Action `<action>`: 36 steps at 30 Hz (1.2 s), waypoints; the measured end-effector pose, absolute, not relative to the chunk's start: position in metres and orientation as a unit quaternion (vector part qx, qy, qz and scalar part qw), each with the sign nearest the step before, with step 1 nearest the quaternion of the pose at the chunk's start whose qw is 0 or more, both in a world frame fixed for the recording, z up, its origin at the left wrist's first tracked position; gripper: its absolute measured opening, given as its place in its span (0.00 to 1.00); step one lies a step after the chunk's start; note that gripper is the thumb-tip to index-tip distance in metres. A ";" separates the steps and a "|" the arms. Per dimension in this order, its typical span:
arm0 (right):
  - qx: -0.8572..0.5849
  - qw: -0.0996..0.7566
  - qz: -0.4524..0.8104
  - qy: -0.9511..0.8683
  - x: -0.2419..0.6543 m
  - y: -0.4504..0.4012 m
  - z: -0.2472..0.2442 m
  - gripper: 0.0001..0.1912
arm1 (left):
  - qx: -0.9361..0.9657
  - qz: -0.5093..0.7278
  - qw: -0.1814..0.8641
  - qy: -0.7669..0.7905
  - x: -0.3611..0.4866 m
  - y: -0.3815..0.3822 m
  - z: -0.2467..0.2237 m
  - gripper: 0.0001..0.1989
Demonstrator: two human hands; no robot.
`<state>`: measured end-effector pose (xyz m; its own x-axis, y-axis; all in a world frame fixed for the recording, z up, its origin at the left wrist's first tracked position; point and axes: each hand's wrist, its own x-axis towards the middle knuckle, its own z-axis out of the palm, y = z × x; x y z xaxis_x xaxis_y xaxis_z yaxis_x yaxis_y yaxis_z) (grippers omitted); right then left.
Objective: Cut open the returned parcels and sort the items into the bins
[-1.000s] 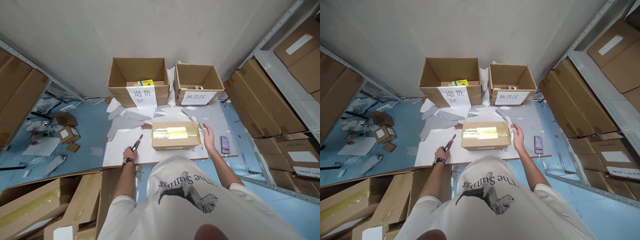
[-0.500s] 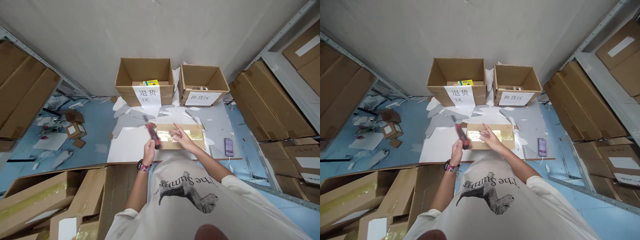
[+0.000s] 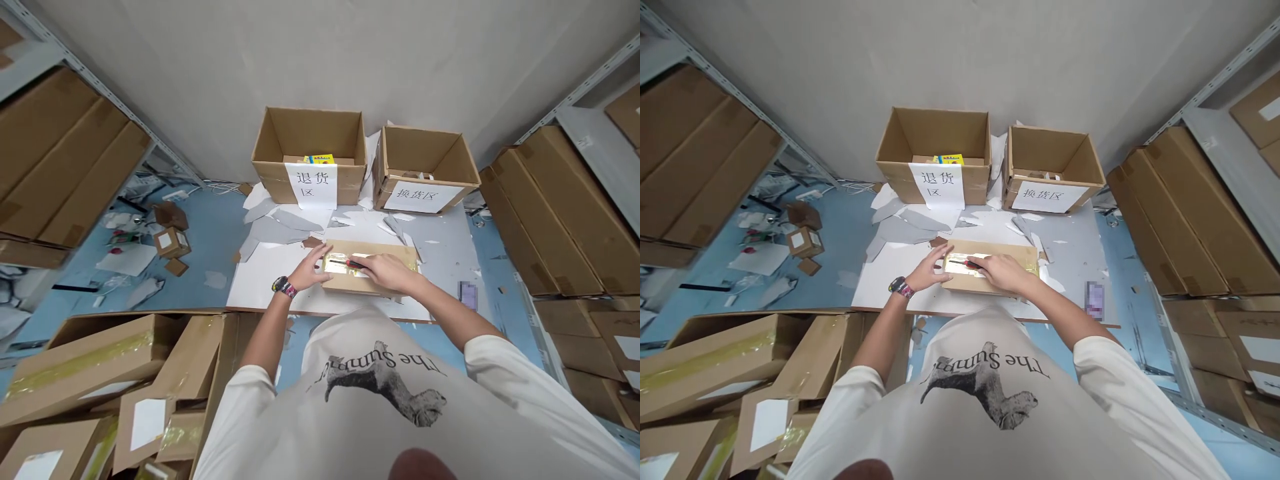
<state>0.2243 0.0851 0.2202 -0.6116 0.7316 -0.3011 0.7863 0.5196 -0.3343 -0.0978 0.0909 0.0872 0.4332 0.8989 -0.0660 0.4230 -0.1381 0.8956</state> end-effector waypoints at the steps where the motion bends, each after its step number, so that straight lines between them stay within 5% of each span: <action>1: 0.428 0.088 -0.204 0.876 0.219 0.087 0.225 0.31 | 0.713 0.239 0.470 0.461 -0.099 0.097 0.086 0.54; 12: 0.388 0.149 -0.136 0.899 0.185 0.099 0.223 0.32 | 0.707 0.239 0.479 0.462 -0.099 0.103 0.078 0.55; 27: 0.423 0.213 -0.076 0.877 0.246 0.091 0.217 0.29 | 0.746 0.179 0.402 0.500 -0.101 0.105 0.094 0.51; 32: 0.490 0.270 -0.076 0.826 0.329 0.081 0.224 0.23 | 0.753 0.144 0.376 0.520 -0.102 0.108 0.099 0.52; 36: 0.536 0.285 -0.066 0.792 0.402 0.064 0.230 0.33 | 0.757 0.127 0.370 0.523 -0.102 0.113 0.099 0.52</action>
<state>0.4022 0.0642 0.2297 -0.2630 0.8116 -0.5217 0.8869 0.4163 0.2004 -0.1022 0.1125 0.0993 0.4212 0.8857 -0.1954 0.6979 -0.1789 0.6935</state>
